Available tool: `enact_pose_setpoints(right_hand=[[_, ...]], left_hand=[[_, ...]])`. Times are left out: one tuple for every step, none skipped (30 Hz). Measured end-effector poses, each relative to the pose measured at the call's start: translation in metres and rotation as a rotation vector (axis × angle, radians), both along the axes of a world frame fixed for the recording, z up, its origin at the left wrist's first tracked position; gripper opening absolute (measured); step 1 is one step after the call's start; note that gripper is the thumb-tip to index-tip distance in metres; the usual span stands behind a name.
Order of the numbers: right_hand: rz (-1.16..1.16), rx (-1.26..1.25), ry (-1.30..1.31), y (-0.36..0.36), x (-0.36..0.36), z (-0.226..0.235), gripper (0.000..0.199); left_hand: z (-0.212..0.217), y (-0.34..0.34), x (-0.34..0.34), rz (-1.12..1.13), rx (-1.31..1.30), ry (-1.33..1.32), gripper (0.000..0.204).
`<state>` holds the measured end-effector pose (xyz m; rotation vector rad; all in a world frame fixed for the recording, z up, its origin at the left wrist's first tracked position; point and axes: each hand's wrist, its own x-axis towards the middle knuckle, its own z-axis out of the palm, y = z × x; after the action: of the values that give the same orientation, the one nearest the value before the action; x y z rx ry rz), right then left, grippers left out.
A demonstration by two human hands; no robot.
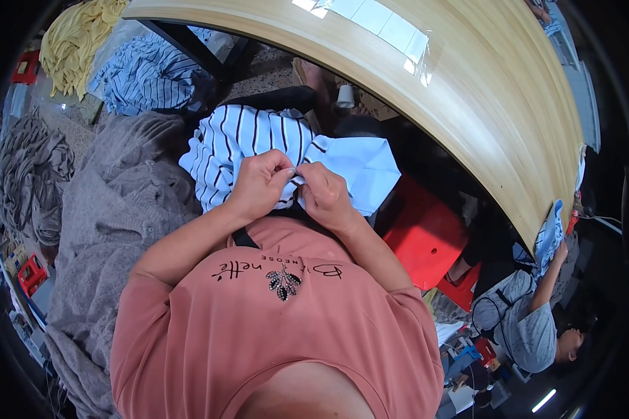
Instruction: Folding and inspecting striped garments on a wooden table.
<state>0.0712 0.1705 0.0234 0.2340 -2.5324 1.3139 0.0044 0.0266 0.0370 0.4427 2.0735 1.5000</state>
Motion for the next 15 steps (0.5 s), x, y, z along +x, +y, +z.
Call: enact_pose_setpoints(right_hand=[[0.0,0.003,0.002,0.001,0.0,0.0,0.027],[0.001,0.003,0.0,0.001,0.0,0.0,0.027],[-0.002,0.023,-0.006,0.001,0.001,-0.002,0.027],[-0.005,0.042,-0.012,0.001,0.002,-0.002,0.027],[-0.005,0.042,-0.015,0.001,0.003,-0.002,0.027],[-0.017,-0.027,-0.051,-0.001,0.003,-0.001,0.025],[-0.029,-0.095,-0.088,-0.002,0.003,0.0,0.024],[-0.028,-0.095,-0.089,-0.002,0.003,0.002,0.024],[-0.038,-0.197,-0.164,-0.002,0.002,0.003,0.023],[-0.048,-0.3,-0.239,-0.003,0.001,0.005,0.022],[-0.048,-0.3,-0.239,-0.002,0.001,0.006,0.022],[-0.047,-0.366,-0.291,-0.001,0.001,0.007,0.022],[-0.046,-0.432,-0.344,0.0,0.002,0.008,0.021],[-0.046,-0.431,-0.344,-0.001,0.002,0.008,0.021],[-0.076,-0.391,-0.303,-0.003,0.003,0.007,0.021]], left_hand=[[0.0,0.0,0.0,-0.009,0.003,0.026,0.005],[0.002,0.001,0.0,-0.008,0.003,0.025,0.005],[0.004,0.001,0.001,-0.028,-0.014,0.071,0.005],[0.004,0.001,0.002,-0.049,-0.031,0.117,0.005],[0.004,0.001,0.003,-0.049,-0.031,0.114,0.005],[0.003,0.0,0.004,-0.029,-0.012,0.099,0.005],[0.003,-0.001,0.005,-0.01,0.007,0.084,0.004],[0.003,-0.001,0.007,-0.009,0.008,0.083,0.004],[0.003,-0.002,0.007,0.011,0.025,0.131,0.004],[0.003,-0.002,0.008,0.032,0.042,0.179,0.004],[0.005,-0.003,0.008,0.033,0.042,0.179,0.004],[0.007,-0.002,0.009,0.039,0.048,0.18,0.004],[0.008,-0.002,0.009,0.045,0.055,0.182,0.004],[0.009,-0.002,0.009,0.046,0.056,0.182,0.004],[0.009,-0.001,0.01,0.036,0.055,0.249,0.004]])
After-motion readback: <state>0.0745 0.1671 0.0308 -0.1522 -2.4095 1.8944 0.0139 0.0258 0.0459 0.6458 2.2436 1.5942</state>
